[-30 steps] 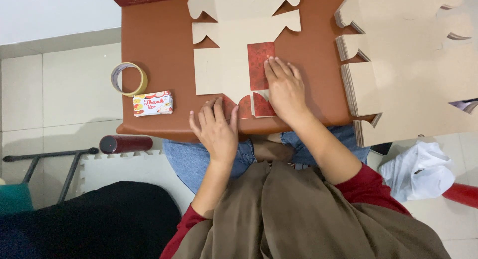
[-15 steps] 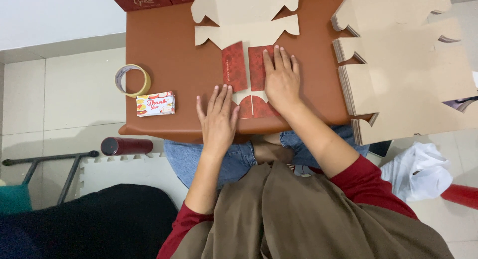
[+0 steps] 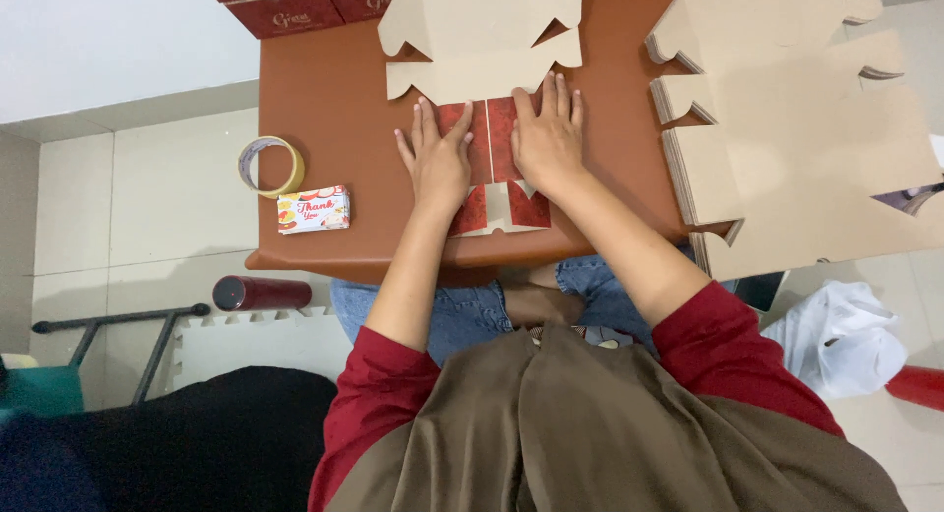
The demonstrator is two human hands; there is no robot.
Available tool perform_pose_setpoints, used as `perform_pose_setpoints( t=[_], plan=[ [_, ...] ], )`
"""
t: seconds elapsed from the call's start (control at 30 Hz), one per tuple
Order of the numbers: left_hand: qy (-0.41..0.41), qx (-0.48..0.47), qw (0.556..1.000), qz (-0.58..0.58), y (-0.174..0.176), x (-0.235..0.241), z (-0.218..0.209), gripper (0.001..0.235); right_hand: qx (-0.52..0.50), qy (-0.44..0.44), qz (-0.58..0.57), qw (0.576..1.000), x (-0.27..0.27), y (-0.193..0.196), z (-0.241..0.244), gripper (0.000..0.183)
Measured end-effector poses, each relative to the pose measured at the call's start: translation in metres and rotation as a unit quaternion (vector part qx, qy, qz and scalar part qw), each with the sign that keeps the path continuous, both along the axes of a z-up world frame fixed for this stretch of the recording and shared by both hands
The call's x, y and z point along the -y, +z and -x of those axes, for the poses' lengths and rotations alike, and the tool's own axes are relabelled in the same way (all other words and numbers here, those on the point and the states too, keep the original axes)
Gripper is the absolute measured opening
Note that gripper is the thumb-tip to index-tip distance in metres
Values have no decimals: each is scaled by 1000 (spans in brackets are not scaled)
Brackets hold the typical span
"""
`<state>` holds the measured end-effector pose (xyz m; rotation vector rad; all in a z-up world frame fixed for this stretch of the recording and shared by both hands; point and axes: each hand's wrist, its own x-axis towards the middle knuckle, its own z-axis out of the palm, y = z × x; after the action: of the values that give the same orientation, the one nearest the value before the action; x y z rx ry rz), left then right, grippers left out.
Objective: Assembling small decorative cardboard boxes by folding flat templates and tucking in tabs.
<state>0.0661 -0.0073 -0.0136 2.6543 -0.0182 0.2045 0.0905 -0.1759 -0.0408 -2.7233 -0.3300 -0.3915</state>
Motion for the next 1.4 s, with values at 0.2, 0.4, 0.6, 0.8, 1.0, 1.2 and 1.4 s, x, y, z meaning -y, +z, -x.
perform_pose_setpoints(
  t=[0.2, 0.4, 0.6, 0.8, 1.0, 1.2, 1.4],
  plan=[
    [-37, 32, 999, 5, -9, -2, -1, 51, 22, 10, -39, 999, -5, 3, 7, 43],
    [-65, 32, 997, 6, -17, -10, -13, 86, -16, 25, -20, 999, -4, 0, -4, 42],
    [-171, -31, 985, 18, 13, -26, -30, 86, -27, 27, 4, 999, -7, 2, -33, 48],
    [-212, -46, 976, -20, 7, -37, -67, 99, 77, 12, -5, 997, -11, 15, -42, 52],
    [-216, 66, 974, -12, -11, -34, -87, 113, 31, 6, 13, 999, -9, 32, -45, 67],
    [-209, 73, 975, -21, -9, -31, -76, 100, 34, 33, -7, 999, -5, 36, -37, 63],
    [-232, -14, 973, -15, 18, -35, -3, 58, 33, 74, 39, 996, 13, 39, 14, 40]
  ],
)
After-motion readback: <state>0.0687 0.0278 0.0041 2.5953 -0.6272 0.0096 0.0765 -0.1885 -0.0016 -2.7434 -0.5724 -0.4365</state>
